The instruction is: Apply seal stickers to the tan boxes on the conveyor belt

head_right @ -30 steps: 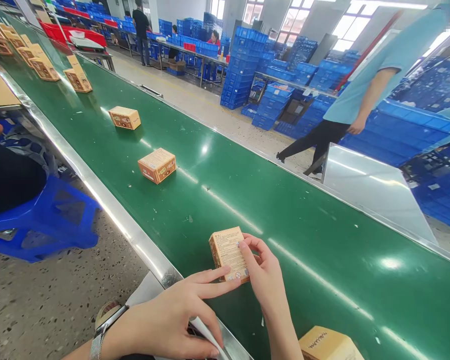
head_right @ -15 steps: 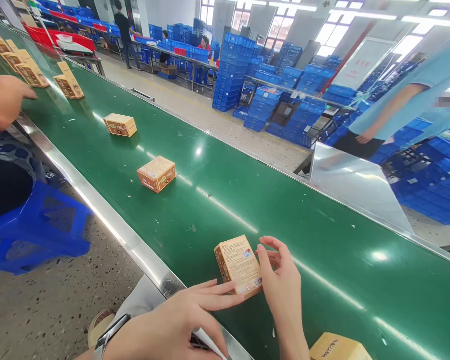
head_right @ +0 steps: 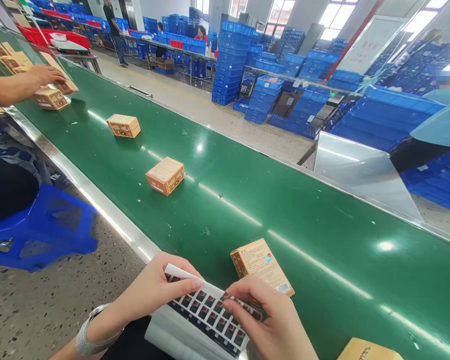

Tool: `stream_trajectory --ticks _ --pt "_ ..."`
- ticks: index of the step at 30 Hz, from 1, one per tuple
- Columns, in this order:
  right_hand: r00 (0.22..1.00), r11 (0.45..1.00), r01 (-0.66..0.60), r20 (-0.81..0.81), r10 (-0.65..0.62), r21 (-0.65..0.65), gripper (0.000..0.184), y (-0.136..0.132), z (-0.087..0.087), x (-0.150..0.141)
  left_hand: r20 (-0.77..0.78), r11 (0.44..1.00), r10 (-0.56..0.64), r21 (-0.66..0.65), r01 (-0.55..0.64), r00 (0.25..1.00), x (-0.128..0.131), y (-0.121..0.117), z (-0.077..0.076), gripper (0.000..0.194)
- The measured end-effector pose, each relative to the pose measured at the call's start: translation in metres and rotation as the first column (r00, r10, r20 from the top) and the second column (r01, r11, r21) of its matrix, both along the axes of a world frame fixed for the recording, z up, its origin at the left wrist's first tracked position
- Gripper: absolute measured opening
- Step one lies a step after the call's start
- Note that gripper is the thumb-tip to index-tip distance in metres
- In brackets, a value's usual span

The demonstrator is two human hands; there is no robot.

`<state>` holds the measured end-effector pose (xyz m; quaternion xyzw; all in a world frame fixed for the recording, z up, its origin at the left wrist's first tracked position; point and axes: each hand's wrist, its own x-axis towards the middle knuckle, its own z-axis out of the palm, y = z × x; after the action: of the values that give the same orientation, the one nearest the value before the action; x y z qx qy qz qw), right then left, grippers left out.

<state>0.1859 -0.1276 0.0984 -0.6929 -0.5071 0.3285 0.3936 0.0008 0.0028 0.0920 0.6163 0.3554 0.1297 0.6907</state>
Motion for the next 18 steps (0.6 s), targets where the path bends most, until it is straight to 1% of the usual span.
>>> stream_trajectory --ticks 3,5,7,9,11,14,16,18 --pt "0.999 0.999 -0.017 -0.036 0.016 -0.027 0.026 -0.001 -0.001 0.0 0.018 1.0 -0.006 0.01 0.006 1.0 -0.002 0.0 -0.002 0.027" --pt "0.999 0.999 -0.048 -0.021 0.048 -0.02 0.025 -0.003 -0.002 0.001 0.022 1.0 -0.003 0.011 0.003 1.0 -0.004 0.0 -0.004 0.026" --pt "0.998 0.999 -0.047 0.049 0.045 0.026 0.022 -0.004 -0.004 0.003 0.024 1.0 0.007 0.015 -0.007 1.0 -0.005 0.0 -0.005 0.026" --pt "0.987 0.993 -0.024 0.161 0.005 0.112 0.018 -0.006 -0.008 0.004 0.021 1.0 0.017 0.025 -0.017 1.0 -0.006 0.0 -0.006 0.026" --pt "0.961 0.978 -0.035 0.275 -0.024 0.206 0.017 -0.006 -0.014 0.005 0.014 0.999 0.022 0.039 -0.023 1.0 -0.006 0.0 -0.006 0.026" --pt "0.916 0.951 -0.135 0.401 0.012 0.279 0.019 -0.003 -0.02 0.006 0.008 0.998 0.028 0.05 -0.029 1.0 -0.004 0.001 -0.005 0.027" --pt "0.89 0.939 -0.187 0.454 0.038 0.287 0.019 0.001 -0.021 0.005 -0.002 0.998 0.038 0.044 -0.038 0.999 -0.003 0.001 -0.004 0.027" --pt "0.873 0.931 -0.208 0.486 0.039 0.299 0.02 0.003 -0.018 0.003 -0.017 0.998 0.056 0.034 -0.055 0.998 -0.002 0.001 -0.003 0.026"
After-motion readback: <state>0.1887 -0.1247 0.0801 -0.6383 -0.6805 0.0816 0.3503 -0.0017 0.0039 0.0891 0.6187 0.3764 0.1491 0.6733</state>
